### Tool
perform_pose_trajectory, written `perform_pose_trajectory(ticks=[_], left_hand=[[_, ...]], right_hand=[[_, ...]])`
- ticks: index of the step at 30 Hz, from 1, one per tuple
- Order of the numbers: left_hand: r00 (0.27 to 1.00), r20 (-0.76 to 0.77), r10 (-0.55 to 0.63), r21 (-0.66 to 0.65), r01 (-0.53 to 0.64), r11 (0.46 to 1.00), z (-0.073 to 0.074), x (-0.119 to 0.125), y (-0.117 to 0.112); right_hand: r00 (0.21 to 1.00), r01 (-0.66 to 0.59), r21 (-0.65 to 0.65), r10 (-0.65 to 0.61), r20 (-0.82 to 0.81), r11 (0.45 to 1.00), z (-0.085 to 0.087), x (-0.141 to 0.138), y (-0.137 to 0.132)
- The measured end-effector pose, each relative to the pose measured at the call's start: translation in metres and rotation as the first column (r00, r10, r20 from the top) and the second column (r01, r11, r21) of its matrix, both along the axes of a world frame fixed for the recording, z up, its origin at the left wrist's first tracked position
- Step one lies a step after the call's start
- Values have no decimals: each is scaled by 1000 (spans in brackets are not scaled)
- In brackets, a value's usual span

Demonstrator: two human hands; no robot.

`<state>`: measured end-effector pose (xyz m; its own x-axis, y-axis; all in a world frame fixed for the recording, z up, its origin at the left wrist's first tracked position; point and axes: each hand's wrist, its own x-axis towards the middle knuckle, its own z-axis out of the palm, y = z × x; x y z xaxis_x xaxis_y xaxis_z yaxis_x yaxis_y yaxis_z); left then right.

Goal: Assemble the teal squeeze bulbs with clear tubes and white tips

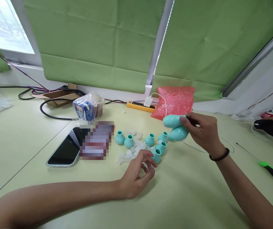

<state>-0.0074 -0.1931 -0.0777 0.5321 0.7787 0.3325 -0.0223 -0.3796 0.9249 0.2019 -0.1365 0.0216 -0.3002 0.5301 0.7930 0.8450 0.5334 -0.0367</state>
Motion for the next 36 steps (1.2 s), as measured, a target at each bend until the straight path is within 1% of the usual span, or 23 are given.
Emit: perform_pose_trajectory(ticks=[1, 4, 6, 8, 11, 14, 17, 20, 23, 26, 30, 36], left_hand=[[1000, -10, 7, 2, -7, 1000, 0, 0, 0], [999, -35, 18, 28, -17, 999, 1, 0, 0], [998, -51, 22, 49, -20, 999, 2, 0, 0], [997, -66, 29, 63, -25, 998, 3, 0, 0], [996, -85, 31, 73, -25, 997, 4, 0, 0], [995, -97, 29, 86, -21, 996, 4, -1, 0], [994, -106, 31, 97, -21, 995, 4, -1, 0], [993, -112, 33, 100, -21, 995, 3, -1, 0], [992, -118, 32, 104, -19, 994, 2, 0, 0], [991, -133, 33, 110, -18, 994, 1, 0, 0], [989, -142, 46, 114, -30, 993, -1, 1, 1], [987, -154, 36, 106, -19, 994, 1, 1, 1]], right_hand=[[998, 55, 45, -53, -38, 997, -5, 4, 8], [976, 176, 114, -157, -153, 978, -26, 16, 34], [949, 242, 112, -211, -233, 964, -41, 25, 50], [936, 270, 72, -245, -252, 960, -54, 32, 61], [950, 241, 2, -236, -203, 970, -65, 40, 71], [969, 187, -78, -197, -148, 979, -70, 43, 75], [986, 123, -193, -142, -88, 973, -72, 42, 77], [996, 61, -312, -77, -37, 948, -72, 43, 79], [999, 28, -404, -33, -6, 914, -73, 46, 81], [1000, 16, -460, -13, 9, 888, -75, 46, 81], [999, 0, -513, 21, 34, 858, -81, 38, 79], [994, 20, -539, 41, 100, 842, -84, 29, 74]])
